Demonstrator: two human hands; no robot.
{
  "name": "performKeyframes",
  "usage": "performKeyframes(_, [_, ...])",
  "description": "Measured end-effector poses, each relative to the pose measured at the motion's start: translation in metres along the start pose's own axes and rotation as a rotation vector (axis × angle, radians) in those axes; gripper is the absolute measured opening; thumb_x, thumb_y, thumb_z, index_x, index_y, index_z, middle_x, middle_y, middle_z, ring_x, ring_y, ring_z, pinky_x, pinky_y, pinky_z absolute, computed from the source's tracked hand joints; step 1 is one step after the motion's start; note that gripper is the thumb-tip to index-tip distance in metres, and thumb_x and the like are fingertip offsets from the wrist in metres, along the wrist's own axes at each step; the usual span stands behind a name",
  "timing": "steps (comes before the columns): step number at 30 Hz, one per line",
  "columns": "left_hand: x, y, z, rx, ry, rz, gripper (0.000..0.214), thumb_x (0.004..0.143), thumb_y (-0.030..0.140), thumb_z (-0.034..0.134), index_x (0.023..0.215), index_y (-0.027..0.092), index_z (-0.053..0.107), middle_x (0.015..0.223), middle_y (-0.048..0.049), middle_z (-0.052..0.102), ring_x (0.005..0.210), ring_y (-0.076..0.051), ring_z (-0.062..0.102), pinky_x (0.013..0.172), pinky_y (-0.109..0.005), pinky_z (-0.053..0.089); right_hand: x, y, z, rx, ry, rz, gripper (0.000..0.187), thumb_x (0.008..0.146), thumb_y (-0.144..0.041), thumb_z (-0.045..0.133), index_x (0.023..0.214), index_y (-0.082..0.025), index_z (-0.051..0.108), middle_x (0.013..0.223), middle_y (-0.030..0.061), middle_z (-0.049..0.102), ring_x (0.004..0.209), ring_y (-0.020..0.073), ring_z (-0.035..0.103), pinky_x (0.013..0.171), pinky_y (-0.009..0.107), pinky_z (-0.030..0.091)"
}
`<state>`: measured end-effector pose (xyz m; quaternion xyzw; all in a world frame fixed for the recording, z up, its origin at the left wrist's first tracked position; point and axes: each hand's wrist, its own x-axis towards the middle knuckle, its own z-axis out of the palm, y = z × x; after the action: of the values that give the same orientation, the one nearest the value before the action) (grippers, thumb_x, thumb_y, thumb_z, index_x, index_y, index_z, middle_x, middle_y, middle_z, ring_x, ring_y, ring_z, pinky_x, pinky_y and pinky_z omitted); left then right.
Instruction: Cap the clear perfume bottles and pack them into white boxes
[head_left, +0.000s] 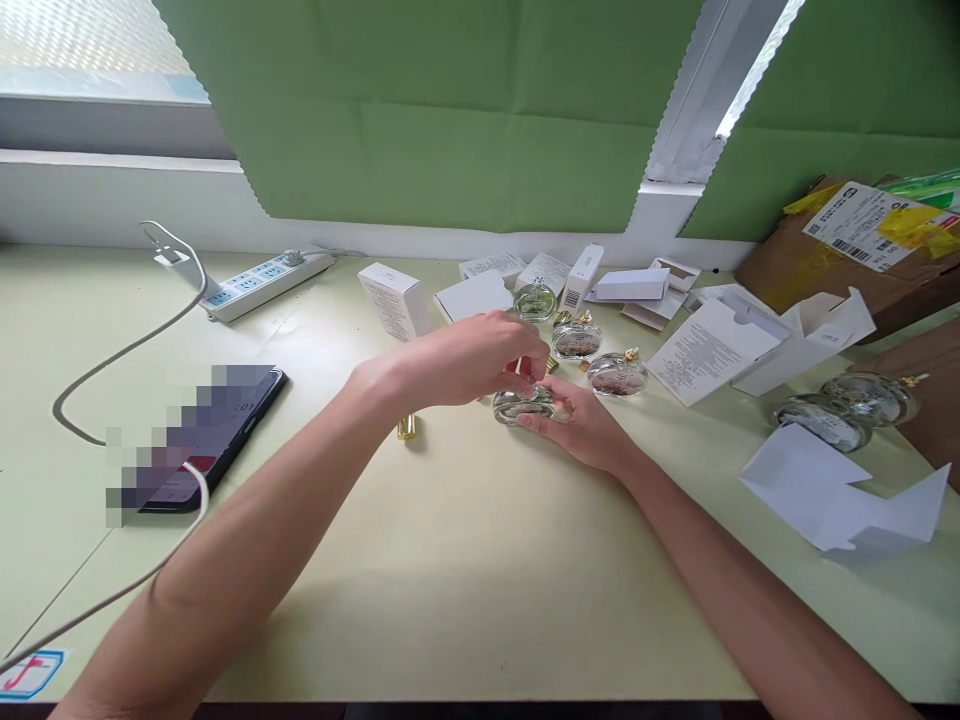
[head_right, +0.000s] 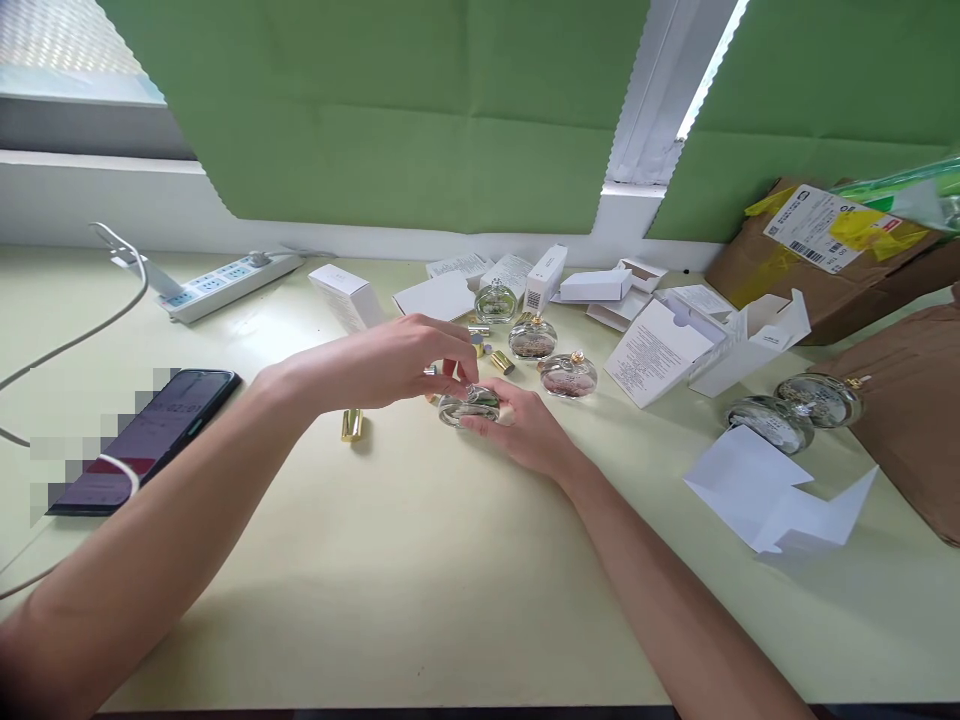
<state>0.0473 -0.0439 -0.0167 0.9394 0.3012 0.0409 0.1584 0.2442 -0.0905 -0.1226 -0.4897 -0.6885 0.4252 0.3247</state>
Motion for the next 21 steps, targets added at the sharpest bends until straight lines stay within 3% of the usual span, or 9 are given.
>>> performKeyframes(13, [0.0022,0.0010,0.0005,-0.002,0.012,-0.016,0.015,0.093,0.028,0.058,0.085,0.019,0.067,0.085,-0.0031,0.067,0.074,-0.014,0.057,0.062,-0.027,0.036,0.0009,0.0032,0.0005,0.016,-0.024,0.034,0.052,0.082,-0.056,0.068,0.127,-0.029,0.064,0.121,0.0023,0.068,0.104,0.0242,0.060,0.086,0.036,0.045])
performKeyframes(17, [0.0008,0.0003,0.0002,0.013,0.008,-0.024,0.020,0.095,0.034,0.056,0.090,0.020,0.069,0.090,-0.0049,0.068,0.079,-0.016,0.059,0.063,-0.027,0.037,0.0001,0.0022,-0.0001,0.019,-0.018,0.044,0.053,0.081,-0.057,0.069,0.126,-0.029,0.065,0.126,0.0033,0.066,0.113,0.0266,0.058,0.091,0.037,0.045])
performKeyframes(21, [-0.0014,-0.0008,-0.0022,-0.004,-0.014,-0.021,0.027,0.098,0.040,0.051,0.097,0.023,0.071,0.094,-0.0031,0.070,0.075,-0.014,0.059,0.063,-0.027,0.036,-0.0003,0.0000,-0.0011,0.013,-0.021,0.019,0.051,0.082,-0.056,0.068,0.126,-0.031,0.065,0.121,0.0014,0.068,0.106,0.0243,0.059,0.089,0.036,0.045])
